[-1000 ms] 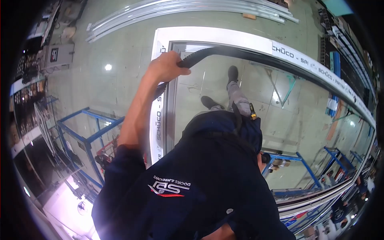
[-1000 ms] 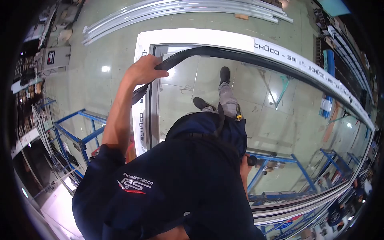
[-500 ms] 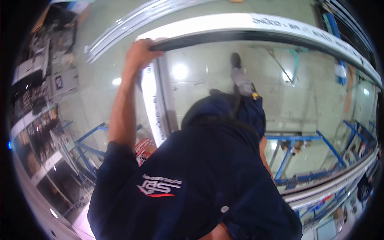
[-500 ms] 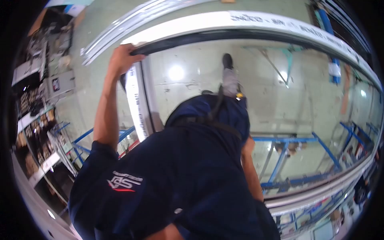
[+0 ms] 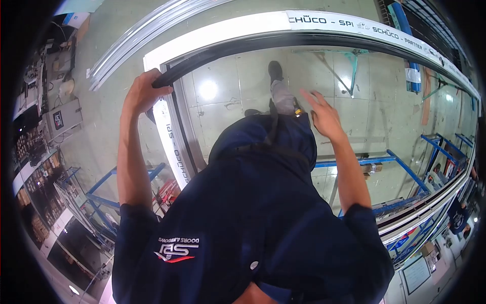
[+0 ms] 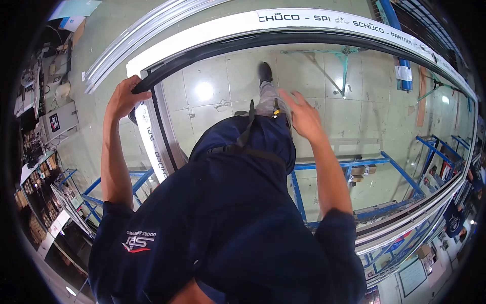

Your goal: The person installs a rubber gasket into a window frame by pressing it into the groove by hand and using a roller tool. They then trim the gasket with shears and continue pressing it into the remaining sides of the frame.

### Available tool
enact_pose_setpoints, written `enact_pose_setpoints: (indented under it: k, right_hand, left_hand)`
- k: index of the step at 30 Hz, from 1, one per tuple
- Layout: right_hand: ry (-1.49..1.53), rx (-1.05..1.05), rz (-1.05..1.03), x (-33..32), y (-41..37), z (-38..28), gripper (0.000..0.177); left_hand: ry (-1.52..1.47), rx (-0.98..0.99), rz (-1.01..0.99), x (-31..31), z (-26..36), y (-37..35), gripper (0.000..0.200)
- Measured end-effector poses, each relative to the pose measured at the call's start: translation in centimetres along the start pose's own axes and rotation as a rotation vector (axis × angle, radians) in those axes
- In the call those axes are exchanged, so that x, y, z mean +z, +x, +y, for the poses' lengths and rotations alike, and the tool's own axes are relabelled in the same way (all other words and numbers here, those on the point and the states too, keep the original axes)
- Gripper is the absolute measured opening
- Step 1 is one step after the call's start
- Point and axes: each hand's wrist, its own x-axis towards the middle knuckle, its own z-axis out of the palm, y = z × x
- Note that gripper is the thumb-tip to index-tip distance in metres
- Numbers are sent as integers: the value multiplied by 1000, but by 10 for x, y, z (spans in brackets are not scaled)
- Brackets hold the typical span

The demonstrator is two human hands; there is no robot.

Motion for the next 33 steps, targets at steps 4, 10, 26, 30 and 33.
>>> enact_pose_setpoints:
  k: [4,10,26,30,33]
  right_hand:
    - [-194,-522,-310,40,56,38,50]
    - [-170,-488,-352,-23,49,16,35]
    - [-738,-7,-294,-114,-30,49,19]
    - [-533,419,-312,-112,-76,78,13]
    - [176,571,26,-106,-94,85,17]
  left_hand:
    - [2,6,27,4,-4,-1,30]
    - [-81,-58,103,11,3,-15,30]
    - [-244,38,190,22,-6,-14,30]
    - [-262,31,185,23,-4,-17,31]
    - [-262,11,166,24,-4,-16,32]
